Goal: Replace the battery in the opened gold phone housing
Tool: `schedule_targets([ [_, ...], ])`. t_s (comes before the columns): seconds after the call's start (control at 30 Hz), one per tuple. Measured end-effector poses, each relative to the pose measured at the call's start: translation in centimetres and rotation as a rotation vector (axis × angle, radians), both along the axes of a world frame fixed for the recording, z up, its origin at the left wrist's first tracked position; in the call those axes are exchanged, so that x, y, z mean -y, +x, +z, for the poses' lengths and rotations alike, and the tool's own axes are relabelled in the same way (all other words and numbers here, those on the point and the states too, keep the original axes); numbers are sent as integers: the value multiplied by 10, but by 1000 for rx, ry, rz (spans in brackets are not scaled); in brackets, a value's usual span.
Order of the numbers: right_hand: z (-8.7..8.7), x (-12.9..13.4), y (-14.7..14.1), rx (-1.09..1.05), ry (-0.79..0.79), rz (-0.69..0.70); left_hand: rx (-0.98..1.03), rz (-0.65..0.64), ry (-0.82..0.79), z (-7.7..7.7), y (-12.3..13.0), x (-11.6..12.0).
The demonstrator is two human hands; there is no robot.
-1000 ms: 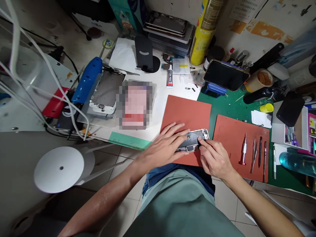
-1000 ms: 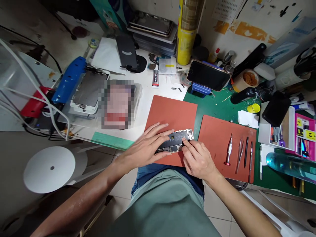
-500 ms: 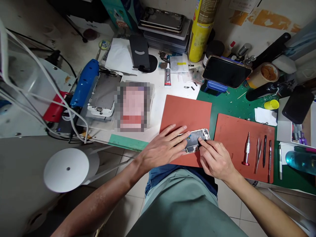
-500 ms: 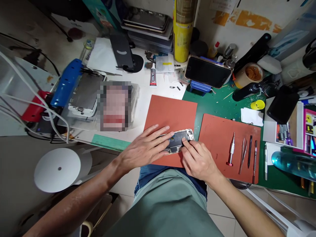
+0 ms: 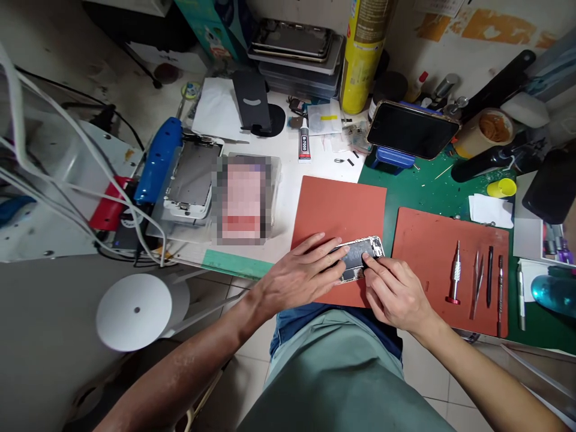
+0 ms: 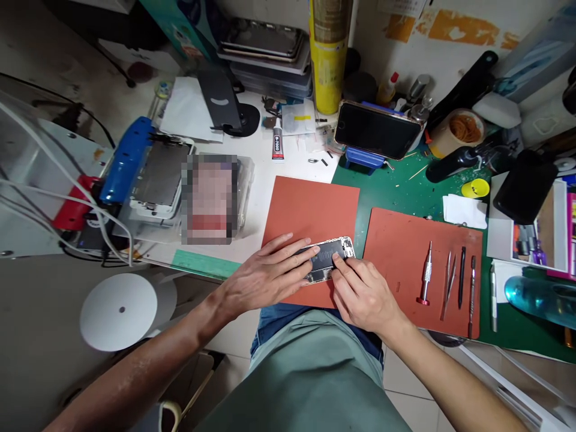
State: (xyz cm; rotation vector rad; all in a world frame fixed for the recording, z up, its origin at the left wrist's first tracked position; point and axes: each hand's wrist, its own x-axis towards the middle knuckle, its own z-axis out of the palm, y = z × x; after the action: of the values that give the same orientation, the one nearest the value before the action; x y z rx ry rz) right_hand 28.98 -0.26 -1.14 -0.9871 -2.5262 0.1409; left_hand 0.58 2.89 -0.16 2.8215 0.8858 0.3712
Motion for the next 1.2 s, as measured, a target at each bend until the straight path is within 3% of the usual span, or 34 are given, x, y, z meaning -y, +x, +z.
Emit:
schedule_targets([
  [0.63,2,-1,-2,-13,25,-11,202,-5,-129,-1,-5,-5],
  [0.73,0,0,-2,-16,22,-10,290,110,-132,0,-12,3],
  [0.9,-3,-2,1,-17,4,-27,361,239,-114,-4,-17,35],
  [1.07,4,8,0,-134,64,-25,276,478,-152,4,-3,46],
  [1.13,9,28,-8,-295,-9,-99,220,515,-204,10,5,41],
  [1.2,11,55,-22,-497,-254,-205,176,528,-235,15,11,35],
])
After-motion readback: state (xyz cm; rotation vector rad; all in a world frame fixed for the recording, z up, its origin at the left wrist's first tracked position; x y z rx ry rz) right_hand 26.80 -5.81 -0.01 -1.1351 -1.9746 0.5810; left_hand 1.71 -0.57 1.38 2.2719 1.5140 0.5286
